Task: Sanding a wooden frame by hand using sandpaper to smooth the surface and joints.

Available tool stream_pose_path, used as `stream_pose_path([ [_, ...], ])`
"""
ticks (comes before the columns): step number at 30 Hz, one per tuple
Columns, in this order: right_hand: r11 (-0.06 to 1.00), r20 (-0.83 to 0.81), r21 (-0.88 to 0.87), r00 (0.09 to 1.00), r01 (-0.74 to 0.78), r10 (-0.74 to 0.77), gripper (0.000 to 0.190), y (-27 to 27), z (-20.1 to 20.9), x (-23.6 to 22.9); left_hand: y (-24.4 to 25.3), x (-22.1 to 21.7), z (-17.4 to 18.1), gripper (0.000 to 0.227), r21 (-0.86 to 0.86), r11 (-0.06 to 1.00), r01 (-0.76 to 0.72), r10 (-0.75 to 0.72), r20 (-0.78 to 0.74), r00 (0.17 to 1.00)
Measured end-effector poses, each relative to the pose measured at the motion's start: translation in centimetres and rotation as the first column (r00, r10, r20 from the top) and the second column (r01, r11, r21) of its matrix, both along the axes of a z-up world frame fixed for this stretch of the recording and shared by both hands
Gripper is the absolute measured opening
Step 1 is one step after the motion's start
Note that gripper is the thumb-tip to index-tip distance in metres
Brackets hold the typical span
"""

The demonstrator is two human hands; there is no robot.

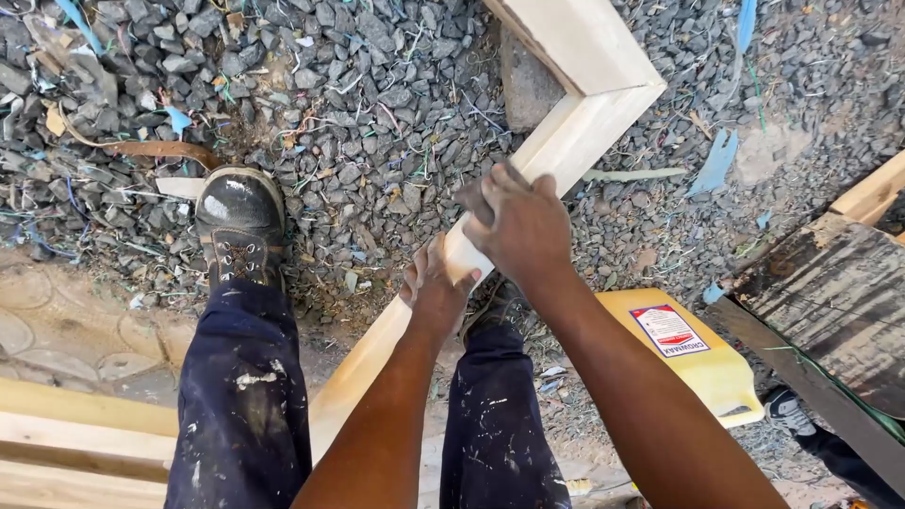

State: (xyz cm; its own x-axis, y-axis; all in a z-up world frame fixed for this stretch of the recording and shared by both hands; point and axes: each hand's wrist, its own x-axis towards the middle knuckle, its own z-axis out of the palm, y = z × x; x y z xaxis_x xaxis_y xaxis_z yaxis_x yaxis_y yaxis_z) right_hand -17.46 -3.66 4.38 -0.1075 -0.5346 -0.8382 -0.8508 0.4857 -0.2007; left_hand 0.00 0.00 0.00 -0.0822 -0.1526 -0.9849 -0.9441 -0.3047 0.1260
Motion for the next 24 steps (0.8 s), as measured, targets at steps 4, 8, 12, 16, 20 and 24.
stream_pose_path([
  [4, 0.996, -0.049, 0.075, 0.998, 0.043, -0.039, 0.054, -1.8, 2.3, 0.8, 0.2, 0.1, -0.4, 0.087, 0.013, 1.0, 0.02, -0.02, -0.013, 1.0],
  [8, 0.988, 0.028, 0.137, 0.997, 0.072, -0.076, 0.047, -1.7, 3.7, 1.3, 0.4, 0.2, -0.4, 0.084, 0.007, 0.999, 0.043, -0.043, 0.002, 0.999],
  [12, 0.995, 0.011, -0.016, 0.995, 0.097, -0.097, 0.04, -0.5, -1.2, 1.5, 0.8, 0.6, -1.2, 0.086, -0.01, 1.0, 0.007, -0.008, -0.017, 1.0],
  [16, 0.988, 0.018, 0.061, 0.989, 0.144, -0.145, 0.041, -1.8, 3.3, 2.1, 0.4, 0.3, -1.0, 0.084, -0.004, 1.0, 0.011, -0.011, -0.027, 1.0],
  [20, 0.928, 0.035, 0.113, 0.932, 0.356, -0.362, 0.048, -1.2, 2.9, 2.5, 1.0, 0.4, -1.1, 0.084, 0.006, 0.998, 0.06, -0.06, 0.005, 0.998],
  [24, 0.914, 0.024, 0.006, 0.914, 0.405, -0.405, 0.045, -2.3, 2.3, 2.7, 0.9, 0.5, -1.6, 0.087, 0.02, 0.999, 0.048, -0.048, 0.006, 0.999],
])
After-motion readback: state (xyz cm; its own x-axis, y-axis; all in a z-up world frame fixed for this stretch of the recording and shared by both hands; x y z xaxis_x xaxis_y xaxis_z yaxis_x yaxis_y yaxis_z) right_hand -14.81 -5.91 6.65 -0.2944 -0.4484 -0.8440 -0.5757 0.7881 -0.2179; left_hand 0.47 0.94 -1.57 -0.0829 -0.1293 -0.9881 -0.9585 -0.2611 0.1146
